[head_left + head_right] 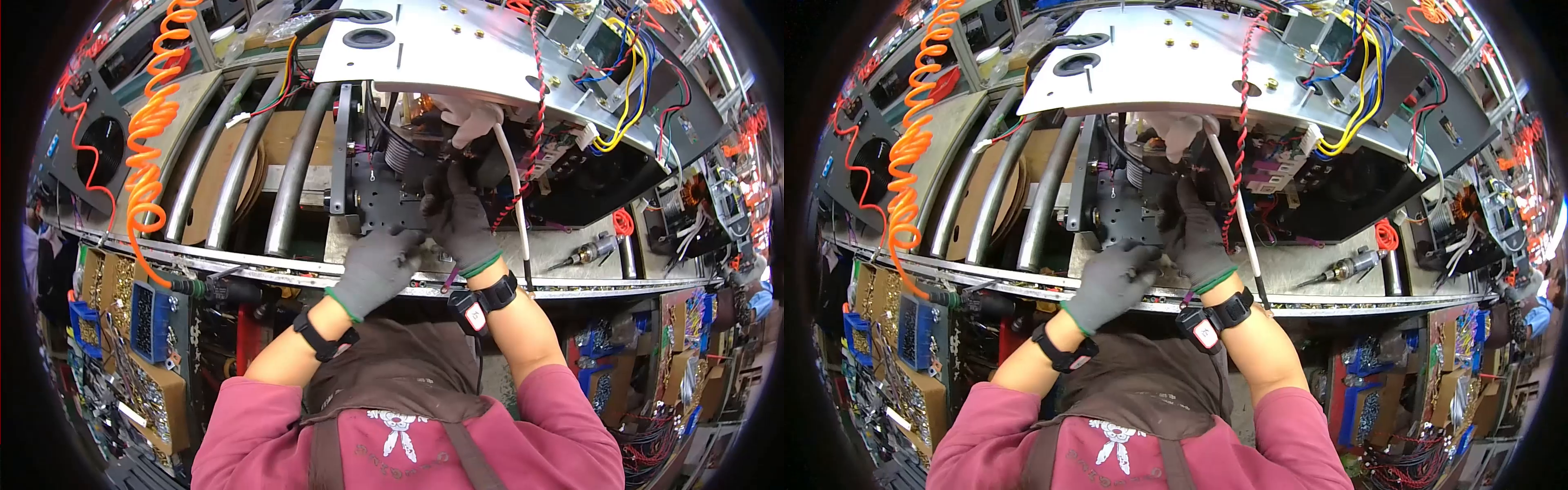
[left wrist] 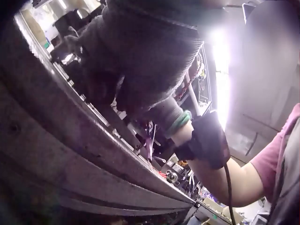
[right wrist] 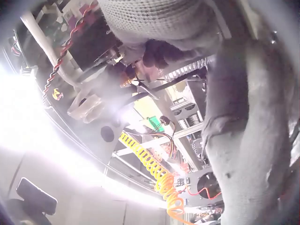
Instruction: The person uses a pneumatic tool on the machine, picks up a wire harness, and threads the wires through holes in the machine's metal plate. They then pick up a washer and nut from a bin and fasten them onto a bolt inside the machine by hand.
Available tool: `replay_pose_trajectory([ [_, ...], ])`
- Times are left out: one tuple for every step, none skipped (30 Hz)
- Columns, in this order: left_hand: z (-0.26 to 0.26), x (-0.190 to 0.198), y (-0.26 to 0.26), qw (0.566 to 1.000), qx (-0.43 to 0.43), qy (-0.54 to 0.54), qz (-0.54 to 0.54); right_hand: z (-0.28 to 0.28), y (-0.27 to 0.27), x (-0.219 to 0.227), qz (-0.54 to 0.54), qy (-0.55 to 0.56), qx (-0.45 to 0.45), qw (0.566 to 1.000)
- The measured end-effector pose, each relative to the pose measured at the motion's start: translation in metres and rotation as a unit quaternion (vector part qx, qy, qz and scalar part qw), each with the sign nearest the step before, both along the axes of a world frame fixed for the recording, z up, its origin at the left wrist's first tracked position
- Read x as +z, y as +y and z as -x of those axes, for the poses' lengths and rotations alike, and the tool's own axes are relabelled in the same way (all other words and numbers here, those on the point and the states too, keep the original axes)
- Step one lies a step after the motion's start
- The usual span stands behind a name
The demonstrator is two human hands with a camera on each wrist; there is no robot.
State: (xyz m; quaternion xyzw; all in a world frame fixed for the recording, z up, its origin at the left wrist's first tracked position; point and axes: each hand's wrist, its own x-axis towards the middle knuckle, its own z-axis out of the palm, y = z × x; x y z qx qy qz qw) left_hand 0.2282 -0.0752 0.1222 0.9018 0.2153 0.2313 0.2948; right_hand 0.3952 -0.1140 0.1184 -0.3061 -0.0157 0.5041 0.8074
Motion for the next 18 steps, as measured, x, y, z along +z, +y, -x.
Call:
replay_pose_trajectory([
  [-0.005,-0.004,-0.002,1.000,0.001,-0.004,0.001,-0.002,0.000,0.001,-0.007,0.021,0.017,1.000],
  [-0.011,-0.006,-0.003,0.999,-0.009,0.019,-0.027,-0.002,0.000,0.002,-0.007,0.017,0.016,1.000],
  [-0.017,-0.009,-0.004,0.997,-0.019,0.042,-0.056,-0.002,-0.001,0.003,-0.008,0.016,0.009,1.000],
  [-0.023,-0.012,-0.007,0.997,-0.023,0.038,-0.058,-0.001,-0.001,0.005,-0.010,0.015,0.002,1.000],
  [-0.029,-0.014,-0.011,0.993,-0.022,0.073,-0.090,0.000,-0.001,0.006,-0.014,0.010,-0.002,1.000],
  [-0.034,-0.015,-0.013,0.986,-0.022,0.106,-0.124,0.000,-0.001,0.005,-0.002,-0.010,-0.003,1.000],
  [-0.036,-0.008,-0.016,0.983,-0.028,0.123,-0.132,0.001,-0.002,0.005,0.009,-0.030,-0.004,0.999],
  [-0.037,-0.011,-0.016,0.983,-0.032,0.119,-0.137,0.001,-0.002,0.004,0.004,-0.034,-0.009,0.999],
  [-0.038,-0.020,-0.016,0.982,-0.023,0.102,-0.158,0.002,-0.001,0.004,0.016,-0.024,-0.011,1.000],
  [-0.039,-0.023,-0.016,0.980,-0.014,0.086,-0.178,0.002,-0.001,0.005,0.026,-0.013,-0.013,0.999],
  [-0.041,-0.024,-0.015,0.980,-0.015,0.108,-0.169,0.003,-0.001,0.007,0.031,-0.018,-0.015,0.999],
  [-0.042,-0.026,-0.015,0.978,-0.021,0.109,-0.176,0.003,-0.001,0.006,0.024,-0.015,-0.022,0.999],
  [-0.043,-0.025,-0.016,0.975,-0.026,0.126,-0.180,0.003,-0.001,0.003,0.009,-0.023,-0.017,1.000],
  [-0.044,-0.024,-0.015,0.972,-0.031,0.144,-0.185,0.002,0.000,0.001,-0.007,-0.030,-0.013,0.999],
  [-0.044,-0.024,-0.015,0.969,-0.039,0.146,-0.196,0.000,0.000,-0.001,-0.017,-0.027,0.002,0.999],
  [-0.044,-0.025,-0.015,0.967,-0.043,0.151,-0.202,0.000,0.001,-0.001,-0.026,-0.024,-0.007,0.999],
  [-0.043,-0.024,-0.015,0.965,-0.047,0.156,-0.208,0.001,0.002,-0.001,-0.027,-0.030,-0.013,0.999],
  [-0.041,-0.023,-0.016,0.962,-0.053,0.157,-0.218,0.001,0.002,-0.002,-0.028,-0.037,-0.018,0.999],
])
